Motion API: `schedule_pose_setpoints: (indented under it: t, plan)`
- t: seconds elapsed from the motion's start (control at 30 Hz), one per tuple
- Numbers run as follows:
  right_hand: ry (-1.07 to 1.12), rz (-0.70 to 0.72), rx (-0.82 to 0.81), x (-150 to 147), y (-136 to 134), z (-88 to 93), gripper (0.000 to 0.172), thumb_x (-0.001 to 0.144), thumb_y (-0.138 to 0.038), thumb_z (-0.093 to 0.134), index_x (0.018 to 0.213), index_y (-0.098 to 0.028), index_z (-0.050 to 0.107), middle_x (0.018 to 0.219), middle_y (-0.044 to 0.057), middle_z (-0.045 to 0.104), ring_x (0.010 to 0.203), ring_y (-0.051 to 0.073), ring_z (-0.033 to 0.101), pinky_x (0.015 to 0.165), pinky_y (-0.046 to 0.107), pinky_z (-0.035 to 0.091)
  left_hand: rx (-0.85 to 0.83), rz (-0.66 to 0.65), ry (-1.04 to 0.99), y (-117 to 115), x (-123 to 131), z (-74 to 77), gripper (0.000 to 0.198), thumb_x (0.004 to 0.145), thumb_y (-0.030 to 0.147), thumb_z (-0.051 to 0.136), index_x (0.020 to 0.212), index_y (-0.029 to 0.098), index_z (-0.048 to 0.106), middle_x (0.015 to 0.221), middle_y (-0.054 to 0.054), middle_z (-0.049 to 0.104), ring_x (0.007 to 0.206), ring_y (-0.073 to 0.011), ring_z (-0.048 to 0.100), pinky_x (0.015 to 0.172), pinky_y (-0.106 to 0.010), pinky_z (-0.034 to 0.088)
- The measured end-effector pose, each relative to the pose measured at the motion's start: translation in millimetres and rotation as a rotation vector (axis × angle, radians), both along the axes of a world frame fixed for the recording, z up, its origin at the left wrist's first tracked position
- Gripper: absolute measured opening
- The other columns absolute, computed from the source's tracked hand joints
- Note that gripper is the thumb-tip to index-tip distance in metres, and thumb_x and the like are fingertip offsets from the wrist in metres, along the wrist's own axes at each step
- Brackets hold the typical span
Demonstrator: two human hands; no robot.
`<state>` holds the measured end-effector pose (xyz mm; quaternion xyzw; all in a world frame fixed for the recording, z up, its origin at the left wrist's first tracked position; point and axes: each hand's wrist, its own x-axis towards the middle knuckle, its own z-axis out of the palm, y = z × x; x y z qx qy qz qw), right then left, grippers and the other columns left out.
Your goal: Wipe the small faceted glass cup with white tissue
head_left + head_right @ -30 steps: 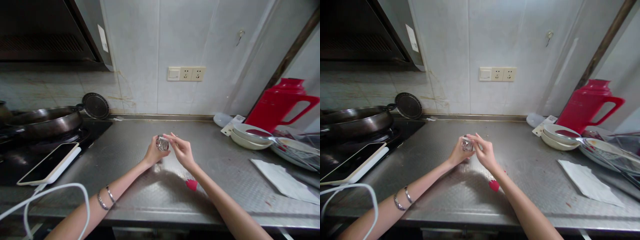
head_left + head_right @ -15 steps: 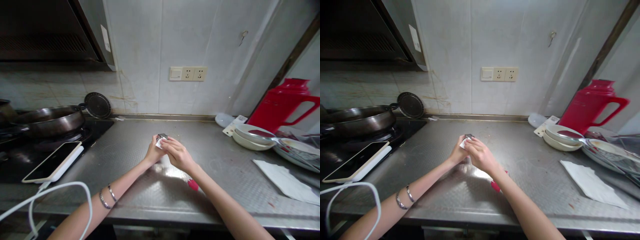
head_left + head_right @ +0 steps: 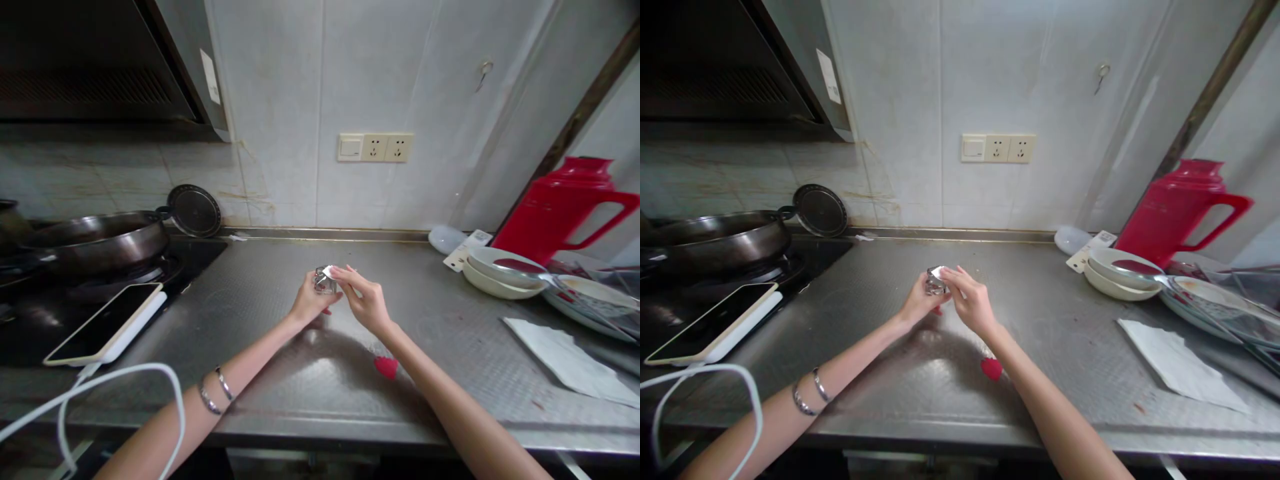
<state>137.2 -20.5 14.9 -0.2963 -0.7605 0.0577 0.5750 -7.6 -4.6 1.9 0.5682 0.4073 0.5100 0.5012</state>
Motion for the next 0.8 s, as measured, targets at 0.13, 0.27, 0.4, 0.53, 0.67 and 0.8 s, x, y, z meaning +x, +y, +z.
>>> schedule_pose_setpoints:
  t: [0.13, 0.27, 0.4, 0.53, 0.67, 0.8]
  plan:
    - [-0.058, 0.058, 0.048, -3, -6, 0.6, 0.029, 0.088, -0.014, 0.050, 0.109, -0.026, 0.067, 0.108, 0.003, 0.071, 0.103, 0.020, 0.066, 0.104, 0.046, 0.044, -0.021, -0.004, -0.029, 3, -4, 1.5, 0.060, 0.059, 0.033, 0.081, 0.104, 0.017, 0.045, 0.081, 0.001, 0.057, 0.054, -0.0076, 0.054, 0.038, -0.019, 0.049]
    - [-0.006, 0.058, -0.091, -2, -10, 3.8, 0.023, 0.089, -0.021, 0.051, 0.099, -0.026, 0.071, 0.096, 0.000, 0.074, 0.096, 0.021, 0.069, 0.103, 0.045, 0.044, -0.062, 0.023, -0.034, 6, -7, 3.3, 0.062, 0.059, 0.031, 0.081, 0.106, 0.017, 0.044, 0.076, 0.004, 0.056, 0.048, -0.0047, 0.050, 0.039, -0.019, 0.049]
    - [0.273, -0.106, -0.283, 3, -4, 6.6, 0.025, 0.089, -0.036, 0.053, 0.094, -0.022, 0.073, 0.095, 0.004, 0.074, 0.098, 0.025, 0.067, 0.091, 0.041, 0.051, -0.042, -0.005, -0.019, 4, -6, 5.0, 0.060, 0.060, 0.029, 0.080, 0.106, 0.016, 0.044, 0.077, 0.003, 0.056, 0.051, -0.0060, 0.051, 0.041, -0.020, 0.050]
    - [0.424, -0.027, -0.483, 4, 5, 6.6, 0.033, 0.084, -0.045, 0.057, 0.100, -0.020, 0.071, 0.112, 0.009, 0.069, 0.104, 0.025, 0.063, 0.091, 0.040, 0.050, 0.016, -0.124, 0.008, -1, -3, 4.5, 0.064, 0.056, 0.025, 0.081, 0.108, 0.015, 0.045, 0.080, 0.001, 0.056, 0.060, -0.0092, 0.054, 0.043, -0.020, 0.050]
    - [0.462, 0.259, -0.779, 0, 5, 3.9, 0.037, 0.081, -0.045, 0.061, 0.109, -0.023, 0.066, 0.116, 0.008, 0.066, 0.104, 0.024, 0.063, 0.083, 0.038, 0.054, 0.075, -0.181, 0.003, -3, 0, 1.0, 0.068, 0.057, 0.024, 0.080, 0.114, 0.017, 0.044, 0.088, -0.002, 0.060, 0.065, -0.0114, 0.057, 0.045, -0.020, 0.051]
    - [0.375, 0.362, -0.738, -3, 1, 4.6, 0.055, 0.069, -0.029, 0.075, 0.121, -0.027, 0.058, 0.123, 0.005, 0.062, 0.107, 0.021, 0.060, 0.093, 0.036, 0.049, 0.068, -0.149, 0.005, 0, 0, -2.2, 0.068, 0.061, 0.028, 0.078, 0.117, 0.018, 0.042, 0.099, -0.007, 0.061, 0.071, -0.0145, 0.061, 0.043, -0.020, 0.050]
